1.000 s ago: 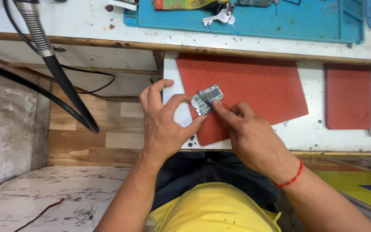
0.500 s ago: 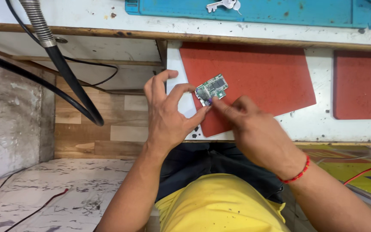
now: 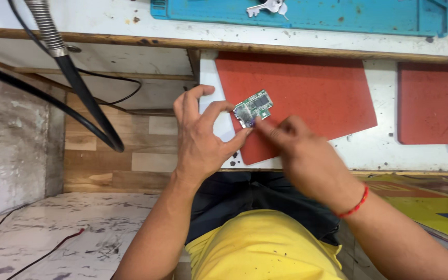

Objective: The person uses a hot air gun to heat a small circuit board placed on a red mat, then switches to a purple brush to clean the board's surface. The person repeats the heating and brushing steps while holding the board steady with the other hand.

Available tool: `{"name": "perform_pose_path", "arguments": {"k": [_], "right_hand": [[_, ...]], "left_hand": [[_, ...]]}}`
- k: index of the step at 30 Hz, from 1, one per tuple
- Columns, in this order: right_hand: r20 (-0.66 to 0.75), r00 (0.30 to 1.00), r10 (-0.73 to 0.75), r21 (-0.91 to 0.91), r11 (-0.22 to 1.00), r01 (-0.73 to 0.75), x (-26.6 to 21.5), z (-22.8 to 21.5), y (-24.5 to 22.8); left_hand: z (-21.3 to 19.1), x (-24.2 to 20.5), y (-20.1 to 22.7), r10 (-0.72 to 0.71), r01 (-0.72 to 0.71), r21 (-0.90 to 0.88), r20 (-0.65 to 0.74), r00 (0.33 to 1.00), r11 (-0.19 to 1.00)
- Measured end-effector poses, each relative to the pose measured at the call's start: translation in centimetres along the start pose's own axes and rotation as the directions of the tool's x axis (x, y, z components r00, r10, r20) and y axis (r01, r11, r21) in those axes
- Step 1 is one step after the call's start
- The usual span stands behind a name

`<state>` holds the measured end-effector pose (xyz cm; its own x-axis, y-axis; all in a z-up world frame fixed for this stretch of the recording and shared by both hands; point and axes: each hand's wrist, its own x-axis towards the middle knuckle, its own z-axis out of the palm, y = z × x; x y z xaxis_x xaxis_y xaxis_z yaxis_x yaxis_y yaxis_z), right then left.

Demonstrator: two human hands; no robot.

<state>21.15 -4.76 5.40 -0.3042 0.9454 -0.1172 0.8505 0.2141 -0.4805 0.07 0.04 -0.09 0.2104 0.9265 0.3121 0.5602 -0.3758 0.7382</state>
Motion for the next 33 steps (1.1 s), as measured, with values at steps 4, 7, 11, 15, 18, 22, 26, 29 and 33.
{"name": "perform_pose_path", "arguments": {"k": [4,7,11,15,18,22,26,29,33], "right_hand": [[-0.077,0.994,0.081,-0.064,0.994,-0.086,1.7,-0.4,0.6],[-0.013,0.998,0.066,-0.057,0.996,-0.066,1.2,-0.3,0.2],[0.007,1.0,0.015,-0.024,1.0,-0.014,1.0,-1.1,0.6],[0.003,0.996,0.085,-0.06,0.995,-0.084,0.9,-1.3,0.3],[-0.026,0.997,0.067,-0.068,0.995,-0.068,0.9,-1.2,-0.1],[0.007,0.999,0.053,-0.065,0.997,-0.052,0.9,-0.9,0.4],[0.015,1.0,0.002,-0.074,0.997,-0.001,1.0,-0.5,0.5],[-0.075,0.995,0.067,-0.084,0.994,-0.073,1.5,-0.7,1.2],[0.002,0.999,0.041,-0.059,0.997,-0.041,0.7,-0.5,0.6]], "left_hand": [[-0.2,0.1,0.1,-0.027,0.026,0.011,0.011,1.0,1.0],[-0.2,0.2,0.4,-0.047,0.047,-0.005,0.001,0.999,0.999],[-0.2,0.4,0.4,-0.049,0.049,0.0,0.008,0.999,0.999],[-0.3,0.2,0.6,-0.06,0.06,-0.018,0.01,0.998,0.998],[-0.2,0.3,0.7,-0.038,0.037,-0.01,-0.012,0.999,0.999],[-0.3,0.2,0.4,-0.045,0.045,-0.011,0.013,0.999,0.999],[-0.3,0.1,0.2,-0.033,0.033,0.005,-0.002,0.999,0.999],[-0.1,0.3,0.2,-0.025,0.025,-0.013,-0.002,1.0,1.0],[-0.1,0.1,0.1,-0.014,0.015,0.012,-0.013,1.0,1.0]]}}
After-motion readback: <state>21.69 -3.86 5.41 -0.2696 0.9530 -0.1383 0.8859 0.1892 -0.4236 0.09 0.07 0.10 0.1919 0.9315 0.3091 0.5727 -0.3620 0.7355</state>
